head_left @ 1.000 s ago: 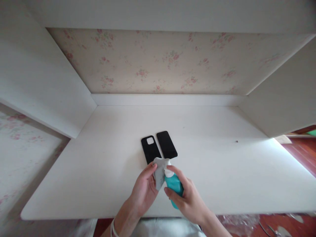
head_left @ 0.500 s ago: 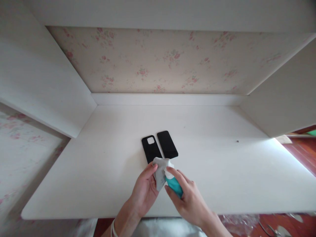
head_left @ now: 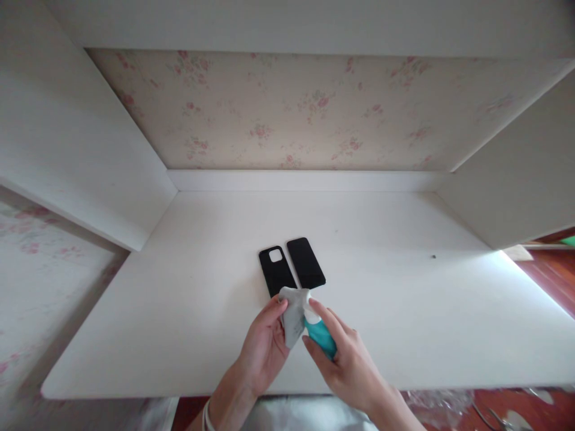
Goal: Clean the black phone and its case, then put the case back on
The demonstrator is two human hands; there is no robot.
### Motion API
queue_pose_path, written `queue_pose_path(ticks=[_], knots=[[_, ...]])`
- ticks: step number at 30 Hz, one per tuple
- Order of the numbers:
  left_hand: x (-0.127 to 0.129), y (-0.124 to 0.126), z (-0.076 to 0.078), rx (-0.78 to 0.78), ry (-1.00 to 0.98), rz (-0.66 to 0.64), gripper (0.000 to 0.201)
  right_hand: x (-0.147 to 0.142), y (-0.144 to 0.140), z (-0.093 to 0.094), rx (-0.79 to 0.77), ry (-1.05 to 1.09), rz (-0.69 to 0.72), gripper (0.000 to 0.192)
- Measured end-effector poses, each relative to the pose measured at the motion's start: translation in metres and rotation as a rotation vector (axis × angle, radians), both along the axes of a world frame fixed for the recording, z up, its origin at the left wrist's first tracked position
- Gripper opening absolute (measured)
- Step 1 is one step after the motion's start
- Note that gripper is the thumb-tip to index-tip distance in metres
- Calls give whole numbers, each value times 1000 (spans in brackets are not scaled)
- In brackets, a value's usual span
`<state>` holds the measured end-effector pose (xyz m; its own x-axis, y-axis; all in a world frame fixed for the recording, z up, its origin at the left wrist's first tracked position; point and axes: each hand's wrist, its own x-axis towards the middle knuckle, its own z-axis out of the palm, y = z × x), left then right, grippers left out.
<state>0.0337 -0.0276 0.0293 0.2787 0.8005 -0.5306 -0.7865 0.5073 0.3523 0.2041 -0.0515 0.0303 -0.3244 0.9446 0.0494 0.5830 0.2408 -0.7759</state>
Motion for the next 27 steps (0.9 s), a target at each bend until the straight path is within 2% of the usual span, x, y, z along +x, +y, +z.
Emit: queue_pose_path(ticks=[7, 9, 13, 17, 20, 24, 27], knots=[[-1, 1, 3, 15, -18, -23, 17, 0, -1, 2, -9, 4, 23, 49], [-2, 2, 5, 6, -10, -25, 17, 0, -1, 2, -2, 28, -11, 51], [-6, 0, 5, -35, 19, -27, 15, 11, 6, -4, -24, 88, -254, 69], [-10, -4, 2, -68, 30, -42, 17, 44, 32, -20, -4, 86, -579, 62], [-12, -8, 0, -74, 55, -48, 19, 73, 54, -34, 81, 156, -755, 60], [-12, -11, -3, -71, 82, -70, 19, 97, 67, -50, 155, 136, -898, 61], [-11, -11, -4, -80, 82, -77, 19, 101, 67, -58, 166, 126, -929, 63]])
